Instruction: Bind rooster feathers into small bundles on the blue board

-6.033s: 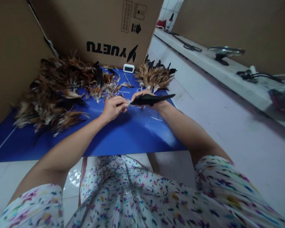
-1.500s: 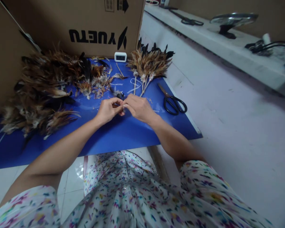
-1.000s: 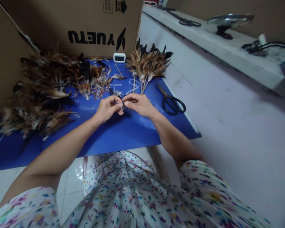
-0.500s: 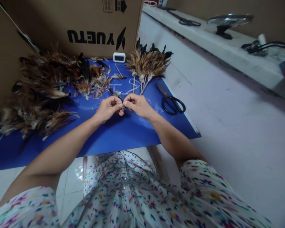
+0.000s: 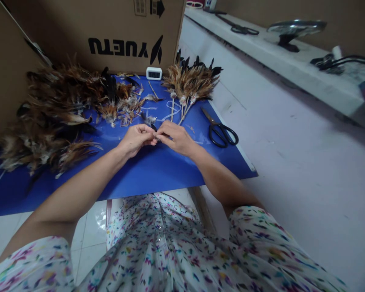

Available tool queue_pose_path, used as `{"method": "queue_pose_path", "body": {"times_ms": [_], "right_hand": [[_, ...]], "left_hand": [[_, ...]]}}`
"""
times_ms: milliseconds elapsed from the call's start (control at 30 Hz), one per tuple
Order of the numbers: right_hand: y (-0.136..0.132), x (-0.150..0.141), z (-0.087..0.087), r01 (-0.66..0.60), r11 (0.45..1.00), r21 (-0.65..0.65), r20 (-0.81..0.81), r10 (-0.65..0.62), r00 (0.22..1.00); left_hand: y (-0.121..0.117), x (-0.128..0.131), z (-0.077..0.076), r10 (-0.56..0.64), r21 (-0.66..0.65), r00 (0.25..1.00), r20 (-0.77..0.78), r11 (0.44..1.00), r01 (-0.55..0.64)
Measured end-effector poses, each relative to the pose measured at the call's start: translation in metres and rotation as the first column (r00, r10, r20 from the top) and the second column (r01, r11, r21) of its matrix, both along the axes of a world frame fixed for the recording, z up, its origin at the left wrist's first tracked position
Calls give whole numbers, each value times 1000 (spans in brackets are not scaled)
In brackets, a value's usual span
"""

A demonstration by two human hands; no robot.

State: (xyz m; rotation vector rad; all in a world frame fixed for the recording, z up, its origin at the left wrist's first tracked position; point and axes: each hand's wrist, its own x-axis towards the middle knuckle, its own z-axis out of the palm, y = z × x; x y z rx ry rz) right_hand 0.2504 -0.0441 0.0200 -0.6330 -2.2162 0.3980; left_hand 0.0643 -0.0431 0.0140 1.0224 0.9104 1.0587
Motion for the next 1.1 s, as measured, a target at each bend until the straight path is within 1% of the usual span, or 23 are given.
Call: {"method": "queue_pose_path", "body": {"times_ms": [100, 200, 300, 433, 567, 700, 767, 833, 967, 1033, 1100], "right_hand": [[3, 3, 1, 21, 997, -73, -35, -23, 999], [5, 6, 1, 80, 986, -147, -3, -81, 997], [8, 6, -2, 93, 985, -143, 46, -87, 995], [8, 3, -5, 84, 990, -112, 41, -79, 996], [3, 2, 0, 105, 982, -159, 33, -101, 994], [-1, 2, 4, 120, 960, -254, -4, -126, 992], [0, 2, 4, 120, 941, -316, -41, -140, 989], [1, 1, 2, 117, 910, -397, -77, -161, 984], [4, -1, -1, 107, 807, -581, -131, -222, 966], [4, -3, -2, 107, 776, -622, -145, -249, 958], [4, -3, -3, 118, 765, -633, -147, -269, 952]], "left_hand": [[0, -1, 3, 6, 23, 1000, -2, 1000, -6], [-1, -1, 4, 5, 51, 1000, -5, 999, -4], [-2, -2, 4, 2, 62, 1000, -19, 998, -1], [-1, -3, 3, 15, 80, 999, -36, 997, -12], [2, -3, 0, 50, 169, 996, -68, 985, -38], [4, -3, -6, 123, 292, 986, -116, 953, -85], [5, -2, -7, 146, 345, 981, -124, 934, -96], [5, -2, -9, 155, 377, 980, -122, 921, -99], [6, -2, -10, 179, 406, 976, -120, 907, -117], [6, -1, -12, 188, 421, 974, -125, 899, -119], [7, -1, -14, 198, 444, 971, -137, 888, -118]]}}
